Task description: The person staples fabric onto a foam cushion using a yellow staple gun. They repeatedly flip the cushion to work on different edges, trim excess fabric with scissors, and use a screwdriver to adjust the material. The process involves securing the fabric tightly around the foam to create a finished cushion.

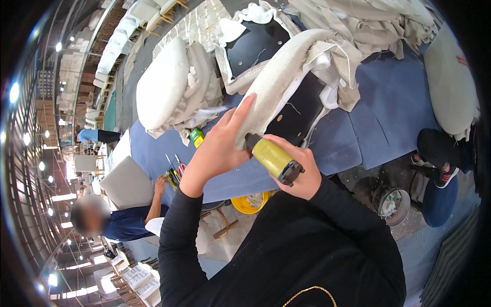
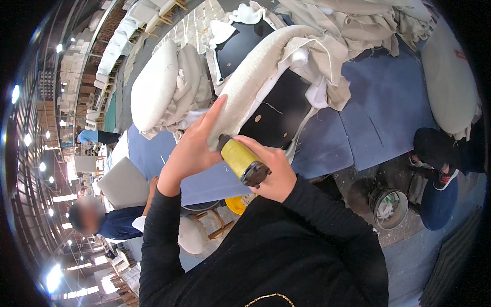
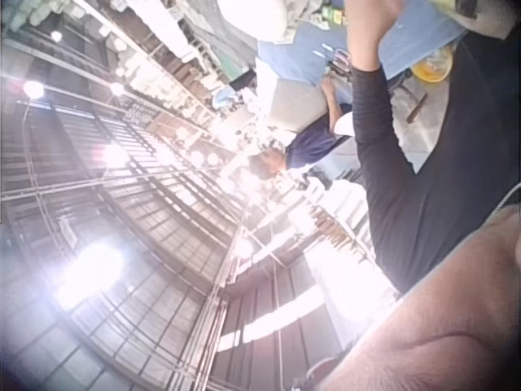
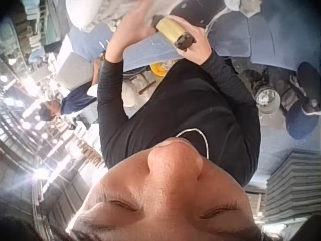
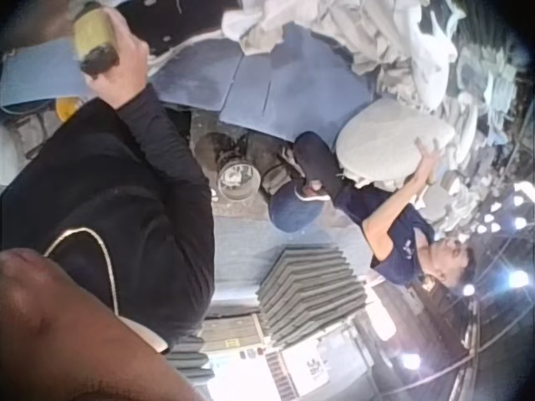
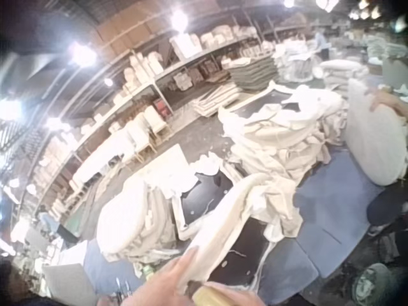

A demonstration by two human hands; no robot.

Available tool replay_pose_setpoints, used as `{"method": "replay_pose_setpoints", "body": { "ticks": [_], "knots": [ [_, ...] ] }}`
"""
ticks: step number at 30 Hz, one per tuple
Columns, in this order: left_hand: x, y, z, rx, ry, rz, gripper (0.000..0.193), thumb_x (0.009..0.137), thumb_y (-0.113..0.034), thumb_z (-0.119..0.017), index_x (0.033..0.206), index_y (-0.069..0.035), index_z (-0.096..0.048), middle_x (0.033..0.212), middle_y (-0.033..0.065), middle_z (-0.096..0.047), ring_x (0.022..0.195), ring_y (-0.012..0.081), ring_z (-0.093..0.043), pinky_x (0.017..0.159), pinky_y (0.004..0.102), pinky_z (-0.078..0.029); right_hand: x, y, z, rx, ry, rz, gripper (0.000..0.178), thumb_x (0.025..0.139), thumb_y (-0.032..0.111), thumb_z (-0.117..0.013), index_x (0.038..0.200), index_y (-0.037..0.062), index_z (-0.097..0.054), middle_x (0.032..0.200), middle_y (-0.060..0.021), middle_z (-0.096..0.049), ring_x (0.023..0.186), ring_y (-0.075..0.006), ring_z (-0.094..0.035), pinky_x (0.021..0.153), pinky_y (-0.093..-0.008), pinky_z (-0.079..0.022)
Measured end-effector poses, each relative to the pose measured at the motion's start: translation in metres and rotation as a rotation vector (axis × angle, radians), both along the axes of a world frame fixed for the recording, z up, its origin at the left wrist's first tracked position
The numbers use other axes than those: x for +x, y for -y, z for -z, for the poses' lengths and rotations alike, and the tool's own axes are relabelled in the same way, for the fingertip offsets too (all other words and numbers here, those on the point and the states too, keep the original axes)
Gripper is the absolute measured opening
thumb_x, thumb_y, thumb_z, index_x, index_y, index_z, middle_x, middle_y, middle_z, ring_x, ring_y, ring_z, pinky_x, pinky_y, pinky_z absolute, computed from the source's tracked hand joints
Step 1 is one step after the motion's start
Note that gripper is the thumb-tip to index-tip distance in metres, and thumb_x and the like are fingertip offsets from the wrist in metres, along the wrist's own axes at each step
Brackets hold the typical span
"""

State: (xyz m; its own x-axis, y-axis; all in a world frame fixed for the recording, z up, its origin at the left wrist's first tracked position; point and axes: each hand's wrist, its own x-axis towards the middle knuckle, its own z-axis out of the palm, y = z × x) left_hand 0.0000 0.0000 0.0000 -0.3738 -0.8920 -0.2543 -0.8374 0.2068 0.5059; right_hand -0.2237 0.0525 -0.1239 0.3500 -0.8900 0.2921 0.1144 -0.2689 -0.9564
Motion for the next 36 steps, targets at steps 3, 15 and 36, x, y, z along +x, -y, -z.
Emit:
{"method": "replay_pose_setpoints", "body": {
  "ticks": [3,15,36],
  "knots": [
    [0.017,-0.002,0.002,-0.007,-0.156,0.061,0.104,0.093,-0.007,-0.077,0.184,-0.019,-0.030,0.174,0.0231,-0.054,0.160,0.0402,-0.053,0.132,0.0436,-0.039,-0.003,0.001,-0.001,-0.039,0.045,0.074,0.069,0.092,-0.003,-0.080,0.158,0.0044,-0.062,0.134,-0.0202,-0.081,0.124,-0.0332,-0.082,0.102,-0.0355,-0.062],
    [0.012,-0.005,0.007,-0.078,-0.121,0.017,0.106,0.087,0.006,-0.076,0.182,-0.018,-0.035,0.176,0.0222,-0.052,0.163,0.0413,-0.051,0.133,0.0456,-0.040,0.002,-0.009,-0.006,-0.011,0.022,-0.021,0.091,0.083,0.005,-0.089,0.167,0.0061,-0.054,0.147,-0.0240,-0.074,0.133,-0.0402,-0.076,0.112,-0.0417,-0.059],
    [0.019,-0.007,0.015,-0.088,-0.112,-0.056,0.119,0.077,-0.012,-0.094,0.180,-0.014,-0.036,0.171,0.0225,-0.057,0.157,0.0387,-0.057,0.128,0.0439,-0.045,-0.026,0.000,0.002,0.053,0.030,0.018,0.060,0.095,-0.002,-0.079,0.154,0.0016,-0.066,0.129,-0.0144,-0.084,0.120,-0.0213,-0.083,0.104,-0.0331,-0.061]
  ]
}}
